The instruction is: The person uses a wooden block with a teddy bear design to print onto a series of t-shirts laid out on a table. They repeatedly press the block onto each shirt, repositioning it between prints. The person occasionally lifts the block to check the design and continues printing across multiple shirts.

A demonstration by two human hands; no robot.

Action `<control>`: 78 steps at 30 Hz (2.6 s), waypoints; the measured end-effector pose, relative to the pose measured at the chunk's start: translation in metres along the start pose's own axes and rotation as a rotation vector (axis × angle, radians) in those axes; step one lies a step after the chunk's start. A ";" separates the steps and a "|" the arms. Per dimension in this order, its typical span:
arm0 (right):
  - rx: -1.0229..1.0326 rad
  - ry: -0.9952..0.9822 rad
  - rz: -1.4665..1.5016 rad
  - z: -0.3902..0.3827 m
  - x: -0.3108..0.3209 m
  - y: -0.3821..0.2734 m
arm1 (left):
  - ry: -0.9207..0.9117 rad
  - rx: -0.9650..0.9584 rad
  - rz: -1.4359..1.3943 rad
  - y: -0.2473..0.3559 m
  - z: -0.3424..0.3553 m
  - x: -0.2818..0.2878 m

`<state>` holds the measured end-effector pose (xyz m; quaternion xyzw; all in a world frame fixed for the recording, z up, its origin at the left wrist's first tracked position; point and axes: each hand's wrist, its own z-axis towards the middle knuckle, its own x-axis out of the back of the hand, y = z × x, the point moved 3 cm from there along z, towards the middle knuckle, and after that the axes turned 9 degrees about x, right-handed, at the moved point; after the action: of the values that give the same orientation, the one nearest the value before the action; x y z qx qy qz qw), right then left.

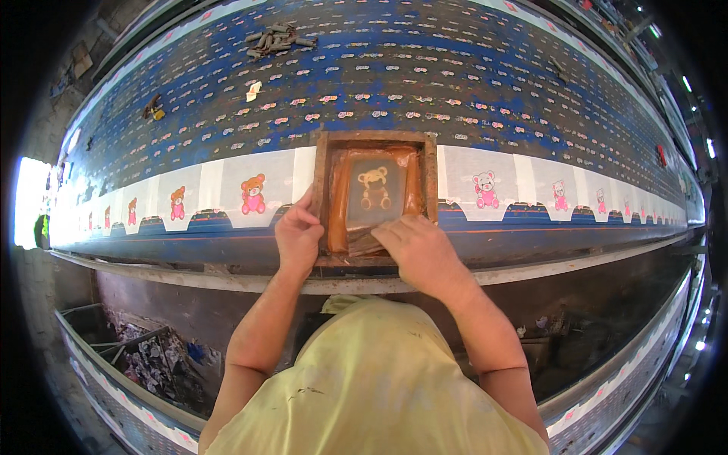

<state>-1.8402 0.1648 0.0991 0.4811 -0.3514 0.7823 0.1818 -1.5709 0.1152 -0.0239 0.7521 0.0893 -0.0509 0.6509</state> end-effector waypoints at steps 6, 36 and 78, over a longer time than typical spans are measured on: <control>-0.046 -0.055 0.038 0.039 0.019 0.045 | 0.006 0.023 0.020 -0.005 0.001 0.002; -0.204 -0.081 0.021 0.004 -0.015 -0.026 | -0.070 -0.125 0.266 0.006 -0.006 -0.007; 0.060 0.315 0.063 -0.205 0.098 0.134 | -0.051 0.063 -0.026 -0.045 -0.032 -0.252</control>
<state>-2.0984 0.2161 0.0755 0.3464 -0.3099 0.8635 0.1958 -1.8282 0.1363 -0.0145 0.7694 0.0807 -0.0810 0.6285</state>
